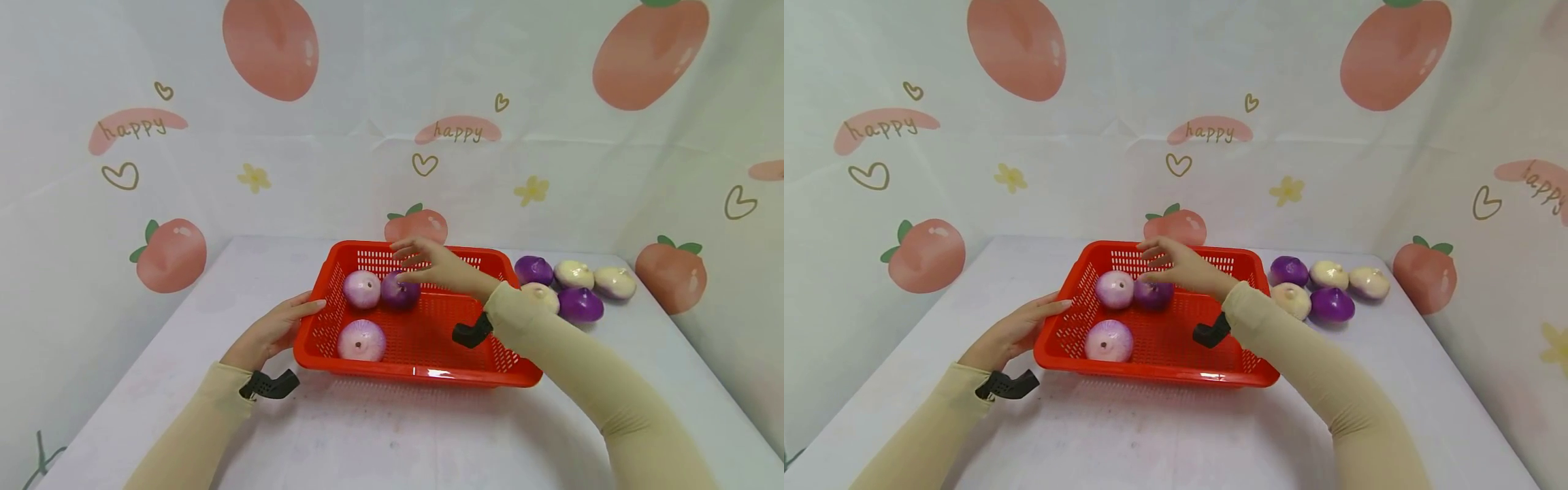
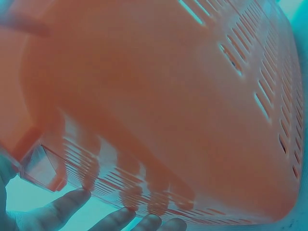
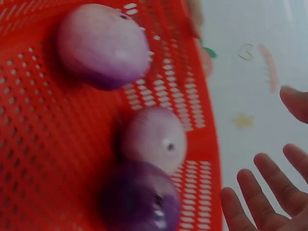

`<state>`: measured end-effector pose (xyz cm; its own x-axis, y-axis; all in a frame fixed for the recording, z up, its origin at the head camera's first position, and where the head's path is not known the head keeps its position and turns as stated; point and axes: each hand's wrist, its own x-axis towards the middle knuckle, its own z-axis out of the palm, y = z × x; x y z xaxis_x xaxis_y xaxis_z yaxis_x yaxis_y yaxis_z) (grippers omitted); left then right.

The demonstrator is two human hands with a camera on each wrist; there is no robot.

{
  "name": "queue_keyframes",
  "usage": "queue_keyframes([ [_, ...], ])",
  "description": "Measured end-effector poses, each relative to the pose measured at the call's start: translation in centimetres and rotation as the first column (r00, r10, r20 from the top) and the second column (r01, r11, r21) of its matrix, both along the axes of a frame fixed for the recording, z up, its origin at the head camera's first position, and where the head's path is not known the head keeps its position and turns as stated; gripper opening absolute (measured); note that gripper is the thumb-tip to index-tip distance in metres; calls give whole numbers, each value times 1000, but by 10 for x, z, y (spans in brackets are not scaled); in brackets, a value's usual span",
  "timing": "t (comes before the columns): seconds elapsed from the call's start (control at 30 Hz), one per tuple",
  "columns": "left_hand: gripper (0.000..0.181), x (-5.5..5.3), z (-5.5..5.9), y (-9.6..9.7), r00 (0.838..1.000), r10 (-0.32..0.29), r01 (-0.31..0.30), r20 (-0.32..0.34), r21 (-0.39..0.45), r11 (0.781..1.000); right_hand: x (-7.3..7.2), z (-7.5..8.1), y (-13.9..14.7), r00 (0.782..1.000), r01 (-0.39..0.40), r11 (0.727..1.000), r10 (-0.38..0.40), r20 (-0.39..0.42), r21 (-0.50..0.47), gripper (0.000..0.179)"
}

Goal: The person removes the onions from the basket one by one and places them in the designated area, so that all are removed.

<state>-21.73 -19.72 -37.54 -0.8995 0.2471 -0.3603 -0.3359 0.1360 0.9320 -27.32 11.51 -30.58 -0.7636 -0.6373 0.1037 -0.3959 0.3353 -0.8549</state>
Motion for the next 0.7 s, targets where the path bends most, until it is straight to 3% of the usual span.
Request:
queue_keyframes([
  [0.27, 68, 0, 2, 1, 1000, -9, 9, 0, 6, 1000, 7, -30, -33, 972, -201, 976, 188, 137, 87, 59],
  [0.6, 64, 2, 4, 3, 1000, -8, 8, 4, -5, 1000, 14, -51, -44, 926, -319, 928, 262, 272, 193, 72],
  [0.7, 64, 2, 4, 2, 1000, -16, 16, -3, 0, 1000, 14, -57, -45, 914, -362, 905, 299, 275, 221, 78],
])
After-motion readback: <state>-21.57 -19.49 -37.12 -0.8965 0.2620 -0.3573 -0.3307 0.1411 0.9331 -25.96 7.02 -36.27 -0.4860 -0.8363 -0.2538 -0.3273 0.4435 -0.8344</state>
